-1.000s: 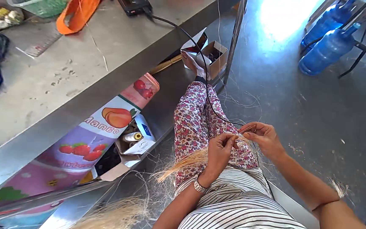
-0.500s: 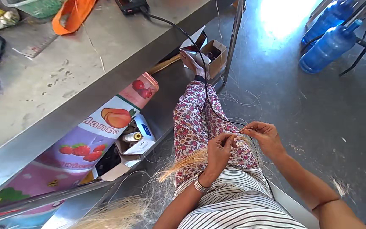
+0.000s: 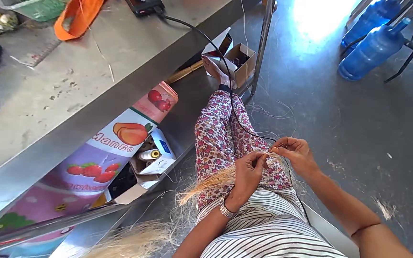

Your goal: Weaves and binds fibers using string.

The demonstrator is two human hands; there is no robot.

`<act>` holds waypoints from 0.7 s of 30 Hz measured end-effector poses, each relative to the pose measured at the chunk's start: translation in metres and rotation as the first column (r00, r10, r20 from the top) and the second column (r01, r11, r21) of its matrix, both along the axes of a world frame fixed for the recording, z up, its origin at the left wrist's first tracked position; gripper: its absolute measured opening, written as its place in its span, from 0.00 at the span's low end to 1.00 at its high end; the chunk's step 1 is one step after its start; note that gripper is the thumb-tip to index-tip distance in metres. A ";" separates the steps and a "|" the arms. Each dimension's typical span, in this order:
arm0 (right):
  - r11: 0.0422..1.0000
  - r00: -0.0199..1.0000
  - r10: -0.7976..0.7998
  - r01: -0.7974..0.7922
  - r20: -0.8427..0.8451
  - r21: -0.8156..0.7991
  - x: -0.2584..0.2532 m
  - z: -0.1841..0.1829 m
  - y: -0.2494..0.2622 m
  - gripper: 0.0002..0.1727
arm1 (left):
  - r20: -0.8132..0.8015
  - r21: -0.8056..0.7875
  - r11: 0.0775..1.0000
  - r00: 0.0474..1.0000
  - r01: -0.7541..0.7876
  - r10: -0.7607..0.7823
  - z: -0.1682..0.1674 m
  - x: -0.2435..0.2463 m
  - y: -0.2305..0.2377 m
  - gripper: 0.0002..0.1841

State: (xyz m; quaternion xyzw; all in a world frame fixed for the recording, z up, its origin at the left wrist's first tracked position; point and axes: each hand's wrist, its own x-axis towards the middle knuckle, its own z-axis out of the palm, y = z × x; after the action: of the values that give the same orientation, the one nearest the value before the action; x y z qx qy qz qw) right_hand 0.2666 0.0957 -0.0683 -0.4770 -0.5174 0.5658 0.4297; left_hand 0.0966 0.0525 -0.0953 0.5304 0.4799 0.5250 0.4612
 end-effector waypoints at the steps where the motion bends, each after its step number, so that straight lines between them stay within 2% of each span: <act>1: 1.000 1.000 -0.002 0.002 0.003 0.011 0.000 -0.001 0.000 0.06 | -0.003 0.002 1.000 1.000 0.002 -0.002 0.000 0.000 0.000 0.08; 21: 0.999 0.993 -0.031 0.033 -0.112 0.017 0.006 -0.008 0.003 0.11 | 0.032 -0.029 0.999 0.999 0.024 -0.023 0.000 0.002 0.000 0.07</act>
State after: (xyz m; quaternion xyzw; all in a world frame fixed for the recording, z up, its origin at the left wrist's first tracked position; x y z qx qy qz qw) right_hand 0.2729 0.0984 -0.0766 -0.4487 -0.4901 0.5798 0.4715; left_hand 0.0984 0.0521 -0.0950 0.5207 0.4738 0.5208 0.4828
